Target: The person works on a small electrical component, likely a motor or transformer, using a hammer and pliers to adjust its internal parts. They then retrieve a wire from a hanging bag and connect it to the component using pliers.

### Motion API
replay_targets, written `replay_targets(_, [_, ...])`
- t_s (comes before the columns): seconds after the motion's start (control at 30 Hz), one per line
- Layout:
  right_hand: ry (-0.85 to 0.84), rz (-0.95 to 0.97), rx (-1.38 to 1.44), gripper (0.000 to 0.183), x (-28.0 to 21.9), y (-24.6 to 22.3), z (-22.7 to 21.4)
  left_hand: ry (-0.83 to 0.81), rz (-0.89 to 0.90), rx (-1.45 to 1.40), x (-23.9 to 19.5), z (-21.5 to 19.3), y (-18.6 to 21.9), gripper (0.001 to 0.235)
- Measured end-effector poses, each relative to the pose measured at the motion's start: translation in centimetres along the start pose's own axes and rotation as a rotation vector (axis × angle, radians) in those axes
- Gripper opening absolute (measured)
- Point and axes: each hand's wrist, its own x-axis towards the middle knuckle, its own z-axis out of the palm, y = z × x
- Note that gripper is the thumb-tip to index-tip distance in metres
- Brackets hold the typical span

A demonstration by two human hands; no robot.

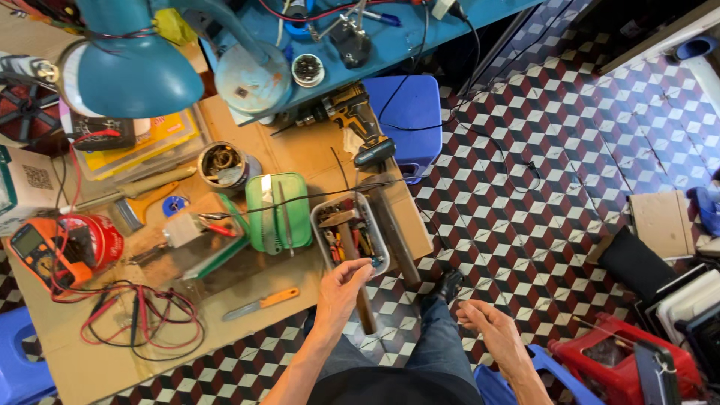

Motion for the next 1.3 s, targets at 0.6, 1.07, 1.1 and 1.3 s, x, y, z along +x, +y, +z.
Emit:
replay_targets(0.6, [-0.204, -0.013, -0.182, 0.043, 18.4, -5.1, -20.3, 0.715, 0.087, -0.306, 24.4, 20.0, -9.6, 0.041])
replay_targets(1.07, [-0.423, 0.302, 0.586, 0.061, 36.4, -7.6, 2.3, 0.808, 0.017, -0.475, 26.9, 20.1, -6.6, 0.025])
replay_targets(1.1, [-0.42, 0.32, 0.617, 0.065, 37.5, -7.9, 3.7, 0.811, 0.007, -0.44, 26.8, 20.3, -6.5, 0.024])
replay_targets(1.3, [-0.422, 0.371, 0.712, 0.077, 40.1, -9.8, 8.1, 0.856, 0.059, -0.342, 26.4, 21.1, -5.3, 0.026])
